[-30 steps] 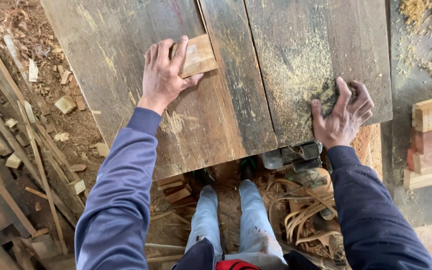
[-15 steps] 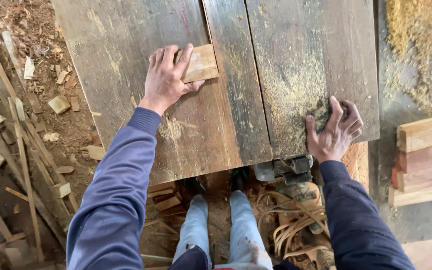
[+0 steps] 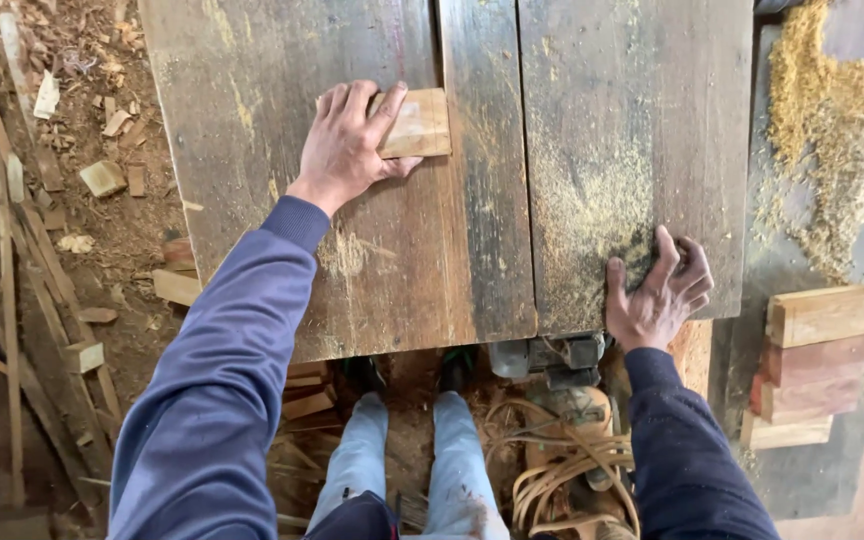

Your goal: The person uses a table saw to cut small rectangular pieces of wood. They guide each piece through the blade with their hands, then place the cut pieces onto a stack on the right side of the table.

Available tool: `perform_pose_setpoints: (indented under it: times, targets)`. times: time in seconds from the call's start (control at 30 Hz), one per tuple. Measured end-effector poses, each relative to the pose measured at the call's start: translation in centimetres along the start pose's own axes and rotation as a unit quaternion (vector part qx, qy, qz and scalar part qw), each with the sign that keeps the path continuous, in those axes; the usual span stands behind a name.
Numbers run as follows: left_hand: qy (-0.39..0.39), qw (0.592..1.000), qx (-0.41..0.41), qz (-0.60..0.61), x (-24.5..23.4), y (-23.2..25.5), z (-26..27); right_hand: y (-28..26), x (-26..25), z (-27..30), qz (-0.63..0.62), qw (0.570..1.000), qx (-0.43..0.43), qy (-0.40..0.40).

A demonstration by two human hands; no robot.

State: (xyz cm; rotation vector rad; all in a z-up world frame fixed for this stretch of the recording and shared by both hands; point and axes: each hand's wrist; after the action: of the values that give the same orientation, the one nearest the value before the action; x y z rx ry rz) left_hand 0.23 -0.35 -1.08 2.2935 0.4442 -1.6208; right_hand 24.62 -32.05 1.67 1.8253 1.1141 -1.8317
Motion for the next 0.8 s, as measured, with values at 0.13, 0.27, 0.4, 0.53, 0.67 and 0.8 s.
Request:
perform_pose_setpoints:
  times: [0.13,0.27,0.4,0.53,0.67,0.8]
  targets:
    - [0.009,1.0,0.004,0.003,-0.3,0.1,-0.7,-0.3,-0.4,0.1,0.001,1.0,0.005,0.001]
    - [0.012,1.0,0.0,-0.012,-0.2,-0.2,-0.9,0.5,0.4,0.1,0.005,1.0,-0.001,0.009]
    - [0.019,1.0,0.001,-0.016,-0.5,-0.1,-1.2,-0.5,-0.5,0.0,-0.007,1.0,0.004,0.013]
    - [0.001,1.0,0.0,-0.009,-0.7,-0.2,-1.6,-0.8,-0.9,0.1,-0.004,1.0,-0.005,0.014]
    - [-0.001,0.999,-0.032,0.037,1.0,-1.0,-1.0,0.6,0.3,0.1,0.027,0.999,-0.017,0.003]
    - [-0.008,0.999,-0.037,0.035,1.1,-1.2,-1.4,0.5,0.2,0.2,0.019,1.0,-0.011,-0.001]
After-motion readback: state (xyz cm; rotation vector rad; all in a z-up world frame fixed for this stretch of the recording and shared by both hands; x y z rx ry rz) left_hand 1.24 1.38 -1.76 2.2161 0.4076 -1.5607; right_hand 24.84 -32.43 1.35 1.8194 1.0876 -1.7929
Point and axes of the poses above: each hand's wrist, its own z-axis away from the middle knuckle, its own x-axis out of the palm, y = z × x, and after that the axes turned 1 degree about -z, right-handed
